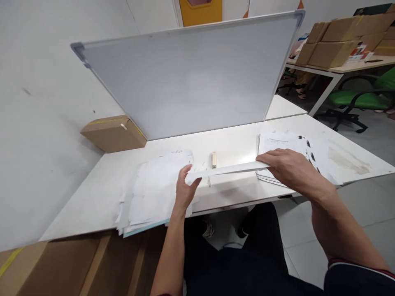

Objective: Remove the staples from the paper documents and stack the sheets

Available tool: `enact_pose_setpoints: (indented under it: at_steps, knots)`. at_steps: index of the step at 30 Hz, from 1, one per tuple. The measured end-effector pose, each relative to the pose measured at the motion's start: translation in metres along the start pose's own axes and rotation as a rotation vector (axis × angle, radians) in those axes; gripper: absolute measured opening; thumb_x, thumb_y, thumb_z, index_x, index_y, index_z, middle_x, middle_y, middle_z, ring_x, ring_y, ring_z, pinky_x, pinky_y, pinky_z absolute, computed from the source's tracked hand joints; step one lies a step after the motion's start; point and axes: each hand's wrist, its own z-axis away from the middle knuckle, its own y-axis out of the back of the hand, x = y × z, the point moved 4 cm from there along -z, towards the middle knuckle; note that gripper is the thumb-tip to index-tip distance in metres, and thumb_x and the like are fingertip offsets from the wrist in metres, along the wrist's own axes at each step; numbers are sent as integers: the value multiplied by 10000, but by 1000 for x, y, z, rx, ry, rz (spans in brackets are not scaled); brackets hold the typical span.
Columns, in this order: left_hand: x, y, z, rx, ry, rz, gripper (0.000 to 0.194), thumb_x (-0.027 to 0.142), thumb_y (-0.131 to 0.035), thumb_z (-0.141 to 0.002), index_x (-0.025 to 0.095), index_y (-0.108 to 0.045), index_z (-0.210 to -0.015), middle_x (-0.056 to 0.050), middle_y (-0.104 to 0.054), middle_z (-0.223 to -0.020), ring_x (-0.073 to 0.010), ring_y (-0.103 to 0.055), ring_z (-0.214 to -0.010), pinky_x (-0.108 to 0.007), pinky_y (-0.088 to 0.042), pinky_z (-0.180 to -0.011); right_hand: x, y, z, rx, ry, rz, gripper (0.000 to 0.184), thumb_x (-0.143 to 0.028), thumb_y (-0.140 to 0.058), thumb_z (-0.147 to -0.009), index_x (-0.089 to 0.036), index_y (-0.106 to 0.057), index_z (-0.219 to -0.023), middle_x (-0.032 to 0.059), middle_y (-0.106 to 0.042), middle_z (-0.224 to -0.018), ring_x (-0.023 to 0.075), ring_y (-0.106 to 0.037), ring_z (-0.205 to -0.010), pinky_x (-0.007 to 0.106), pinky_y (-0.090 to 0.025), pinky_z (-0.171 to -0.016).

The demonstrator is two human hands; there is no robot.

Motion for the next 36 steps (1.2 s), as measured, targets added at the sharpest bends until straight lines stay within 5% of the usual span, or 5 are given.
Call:
enact_pose_setpoints:
  at_steps: [8, 15, 20, 32, 36]
  knots:
    - [-45, -37, 19, -438, 74, -5, 230, 378, -589, -747, 192, -692, -831, -58, -704, -866, -226, -635, -833, -345, -497, -743, -3, -44, -5, -330, 110, 333, 219, -13, -394, -700, -193, -517, -682, 13, -502, -570, 111, -342, -443, 277, -138, -471]
    - [-39, -28, 9, -240, 12, -102, 253, 391, -545, -783, 193, -694, -836, -31, -708, -849, -197, -637, -812, -297, -488, -749, -7, -25, -11, -407, 51, 359, 225, -24, -359, -750, -191, -509, -731, 24, -530, -619, 132, -416, -506, 262, -156, -475]
    - [-51, -33, 7, -276, 71, -68, 258, 398, -556, -763, 171, -678, -769, -28, -700, -761, -199, -635, -757, -290, -488, -690, -5, -30, -21, -527, -6, 344, 259, -45, -345, -800, -194, -556, -809, 47, -595, -683, 161, -505, -585, 257, -201, -493]
    - [-69, -35, 4, -276, 127, -1, 193, 335, -595, -727, 176, -684, -788, -28, -684, -731, -190, -614, -710, -287, -468, -657, -6, -44, -41, -532, 23, 365, 242, -91, -352, -819, -194, -569, -788, 55, -580, -652, 162, -510, -570, 261, -225, -503]
    - [-55, -26, -1, -191, 119, 32, 205, 359, -590, -741, 182, -668, -809, -10, -658, -720, -162, -587, -719, -268, -451, -676, -5, -26, -35, -430, 13, 333, 252, -81, -360, -802, -200, -581, -813, 39, -576, -635, 162, -510, -578, 261, -255, -521]
